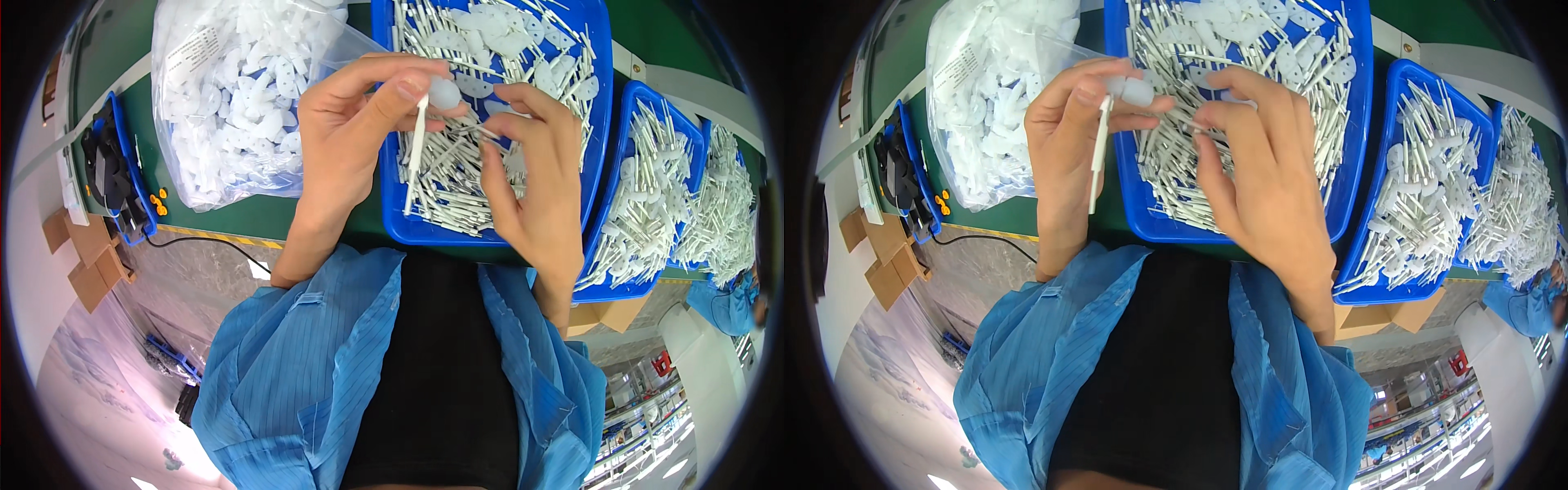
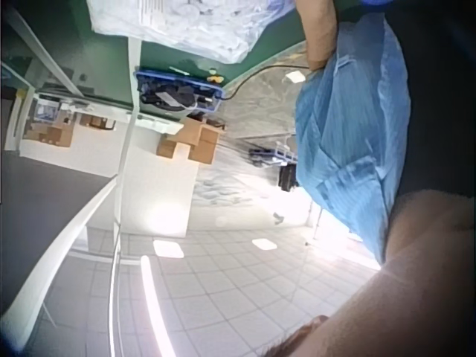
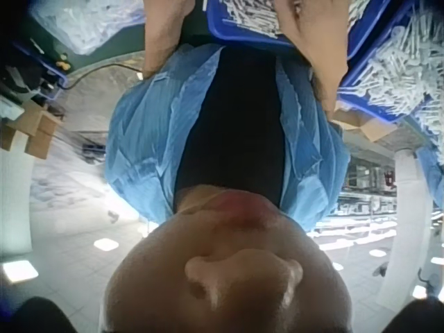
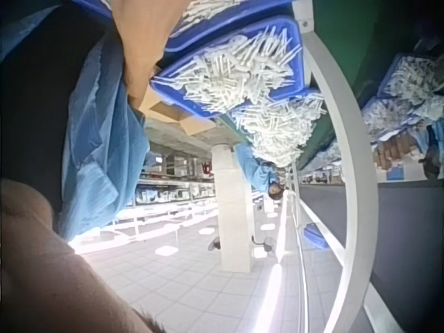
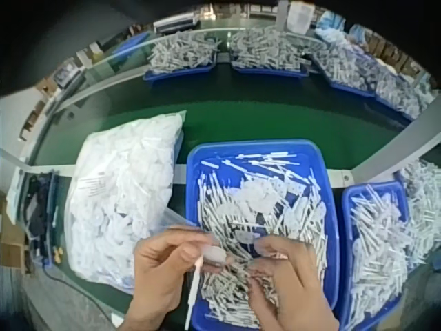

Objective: The person repeatedly picks up a white plastic rod and a white plastic cap from blue trays. They insert the rod into the cap by hand, completing the assembly of the two components. The person continues this repetitive assembly process throughout the clip.

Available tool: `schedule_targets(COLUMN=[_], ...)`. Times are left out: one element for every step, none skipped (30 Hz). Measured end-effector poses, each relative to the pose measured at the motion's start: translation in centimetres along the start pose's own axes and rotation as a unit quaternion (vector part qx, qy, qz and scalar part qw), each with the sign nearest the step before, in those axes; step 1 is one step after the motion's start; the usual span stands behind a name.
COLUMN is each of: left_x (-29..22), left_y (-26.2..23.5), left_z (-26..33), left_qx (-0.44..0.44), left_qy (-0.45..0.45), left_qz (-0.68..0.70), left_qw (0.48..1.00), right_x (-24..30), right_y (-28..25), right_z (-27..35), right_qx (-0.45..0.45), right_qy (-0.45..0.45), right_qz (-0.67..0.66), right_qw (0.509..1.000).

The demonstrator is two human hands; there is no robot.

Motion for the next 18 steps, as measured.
schedule_targets(left_x=[0.1, 0.2, 0.2, 0.3, 0.3, 0.3, 0.2, 0.2, 0.1, 0.2, 0.0, 0.0, -0.1, -0.1, 0.0, 0.0, 0.1, 0.0], left_y=[0.2, 0.4, 0.6, 0.7, 0.8, 0.8, 0.8, 0.7, 0.8, 0.7, 0.7, 0.7, 0.9, 0.9, 0.9, 0.9, 0.9, 1.1], left_z=[-0.1, -0.2, -0.2, -0.2, -0.1, -0.1, -0.2, -0.2, -0.3, -0.3, -0.3, -0.3, -0.2, -0.1, 0.0, 0.1, 0.1, 0.0], left_qx=[-0.005, -0.01, -0.009, -0.01, -0.011, -0.012, -0.013, -0.014, -0.001, 0.009, 0.02, 0.014, 0.008, 0.003, 0.005, 0.007, 0.01, 0.018], left_qy=[-0.004, -0.009, -0.003, 0.005, 0.011, 0.017, 0.023, 0.028, 0.043, 0.057, 0.071, 0.07, 0.068, 0.065, 0.059, 0.054, 0.048, 0.063], left_qz=[-0.005, -0.011, 0.027, 0.064, 0.101, 0.102, 0.103, 0.105, 0.068, 0.03, -0.008, 0.004, 0.018, 0.031, 0.059, 0.086, 0.113, 0.102], left_qw=[1.0, 1.0, 1.0, 0.998, 0.995, 0.995, 0.994, 0.994, 0.997, 0.998, 0.997, 0.997, 0.998, 0.997, 0.997, 0.995, 0.992, 0.993], right_x=[0.3, -0.3, -0.8, -0.7, -0.5, -0.6, -0.1, -0.2, -0.3, -0.3, -0.2, 0.0, 0.1, 0.0, -0.1, -0.2, -0.2, -0.2], right_y=[-0.6, -0.3, 0.0, 0.5, 0.8, 1.6, 1.8, 2.2, 2.5, 2.8, 2.9, 2.8, 2.9, 2.9, 2.9, 2.8, 2.5, 2.4], right_z=[0.1, 1.0, 1.9, 1.8, 1.5, 1.4, 0.9, 1.0, 1.0, 0.9, 0.9, 0.8, 0.9, 1.0, 1.1, 1.1, 1.1, 1.1], right_qx=[-0.021, -0.03, -0.045, -0.011, 0.022, 0.056, 0.039, 0.039, 0.04, 0.044, 0.042, 0.039, 0.038, 0.034, 0.029, 0.023, 0.007, -0.008], right_qy=[-0.009, 0.023, 0.053, 0.105, 0.157, 0.208, 0.172, 0.17, 0.168, 0.164, 0.161, 0.159, 0.158, 0.161, 0.164, 0.166, 0.163, 0.161], right_qz=[-0.053, -0.143, -0.233, -0.225, -0.218, -0.209, -0.192, -0.197, -0.202, -0.209, -0.21, -0.212, -0.212, -0.205, -0.197, -0.188, -0.169, -0.15], right_qw=[0.998, 0.989, 0.97, 0.969, 0.963, 0.954, 0.965, 0.965, 0.964, 0.963, 0.963, 0.964, 0.964, 0.965, 0.966, 0.968, 0.972, 0.975])
Point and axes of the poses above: each hand's wrist, its own z-axis away from the middle knuckle, its own y-axis out of the palm, x = y × z, the point moved 10 cm from there along -z, towards the middle knuckle, and after that the axes turned 5 degrees about x, right-handed, at the moved point
